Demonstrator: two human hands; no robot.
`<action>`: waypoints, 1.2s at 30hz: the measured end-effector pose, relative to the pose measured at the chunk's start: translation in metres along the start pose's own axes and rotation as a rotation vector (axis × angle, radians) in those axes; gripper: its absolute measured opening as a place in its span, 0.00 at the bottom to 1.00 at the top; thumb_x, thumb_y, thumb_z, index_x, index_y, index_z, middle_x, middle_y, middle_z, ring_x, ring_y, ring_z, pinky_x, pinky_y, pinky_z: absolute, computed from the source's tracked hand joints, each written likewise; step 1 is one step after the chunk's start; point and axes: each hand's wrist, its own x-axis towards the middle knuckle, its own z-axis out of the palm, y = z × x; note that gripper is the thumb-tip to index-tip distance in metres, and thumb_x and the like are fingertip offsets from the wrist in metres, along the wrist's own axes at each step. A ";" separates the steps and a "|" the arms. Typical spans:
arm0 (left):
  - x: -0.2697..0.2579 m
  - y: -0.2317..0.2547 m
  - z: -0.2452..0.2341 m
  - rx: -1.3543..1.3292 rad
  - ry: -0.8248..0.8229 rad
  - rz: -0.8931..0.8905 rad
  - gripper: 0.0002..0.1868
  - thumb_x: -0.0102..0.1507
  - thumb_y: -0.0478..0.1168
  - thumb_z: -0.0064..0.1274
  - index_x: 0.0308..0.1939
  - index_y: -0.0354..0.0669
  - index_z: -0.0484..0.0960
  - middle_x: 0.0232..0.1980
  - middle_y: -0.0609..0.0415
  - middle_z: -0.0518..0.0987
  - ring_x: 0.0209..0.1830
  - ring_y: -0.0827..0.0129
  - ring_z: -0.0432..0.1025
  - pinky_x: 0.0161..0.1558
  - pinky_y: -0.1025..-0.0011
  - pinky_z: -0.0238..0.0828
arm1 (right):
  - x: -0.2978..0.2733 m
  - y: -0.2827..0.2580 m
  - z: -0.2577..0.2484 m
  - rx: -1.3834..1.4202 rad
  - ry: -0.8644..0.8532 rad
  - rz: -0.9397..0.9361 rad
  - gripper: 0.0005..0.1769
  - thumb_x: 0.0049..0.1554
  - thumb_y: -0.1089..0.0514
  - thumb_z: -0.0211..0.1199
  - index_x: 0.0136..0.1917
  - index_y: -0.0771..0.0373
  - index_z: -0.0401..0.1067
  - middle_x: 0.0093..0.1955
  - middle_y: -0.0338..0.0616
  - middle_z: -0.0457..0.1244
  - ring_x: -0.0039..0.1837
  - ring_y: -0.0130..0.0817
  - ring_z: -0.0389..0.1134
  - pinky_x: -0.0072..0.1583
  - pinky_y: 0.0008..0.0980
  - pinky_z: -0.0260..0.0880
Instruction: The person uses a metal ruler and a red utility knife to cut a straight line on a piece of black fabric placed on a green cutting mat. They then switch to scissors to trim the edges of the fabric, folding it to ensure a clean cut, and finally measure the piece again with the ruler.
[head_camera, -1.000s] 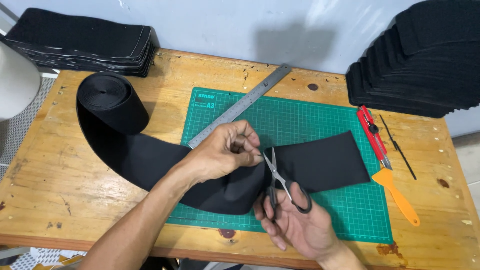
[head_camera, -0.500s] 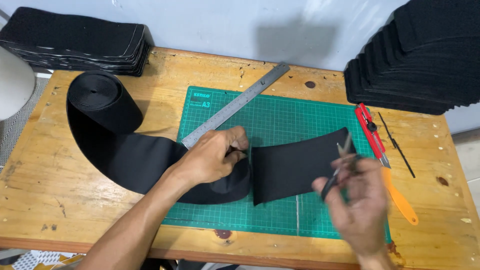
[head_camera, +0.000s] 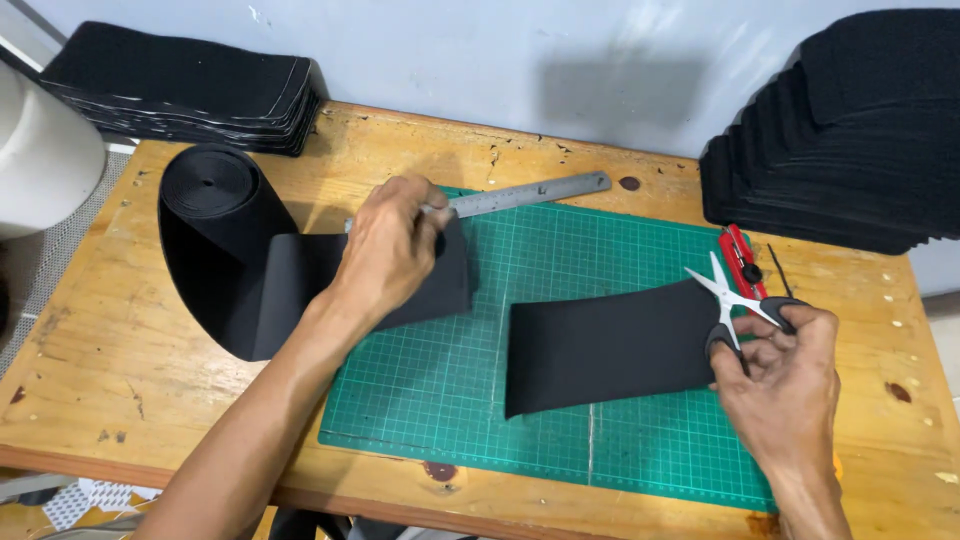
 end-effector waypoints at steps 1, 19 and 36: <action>-0.004 0.011 -0.004 0.004 0.002 -0.001 0.03 0.64 0.32 0.52 0.40 0.44 0.77 0.40 0.50 0.80 0.44 0.51 0.73 0.47 0.57 0.66 | -0.001 0.005 -0.001 0.003 -0.003 -0.001 0.28 0.56 0.74 0.62 0.63 0.66 0.50 0.50 0.59 0.63 0.39 0.35 0.65 0.37 0.37 0.74; -0.044 -0.016 -0.144 0.754 0.193 -0.280 0.47 0.62 0.60 0.69 0.73 0.35 0.67 0.64 0.28 0.68 0.58 0.35 0.63 0.55 0.44 0.63 | -0.002 0.030 -0.007 -0.401 -0.057 0.006 0.30 0.55 0.60 0.70 0.67 0.65 0.63 0.51 0.47 0.68 0.38 0.36 0.67 0.46 0.34 0.69; -0.038 0.009 -0.121 0.490 0.036 0.479 0.24 0.52 0.38 0.57 0.53 0.37 0.82 0.78 0.33 0.64 0.81 0.42 0.54 0.77 0.32 0.47 | 0.001 0.025 -0.012 -0.524 -0.126 0.069 0.32 0.52 0.57 0.67 0.67 0.61 0.61 0.54 0.40 0.71 0.38 0.40 0.71 0.50 0.41 0.70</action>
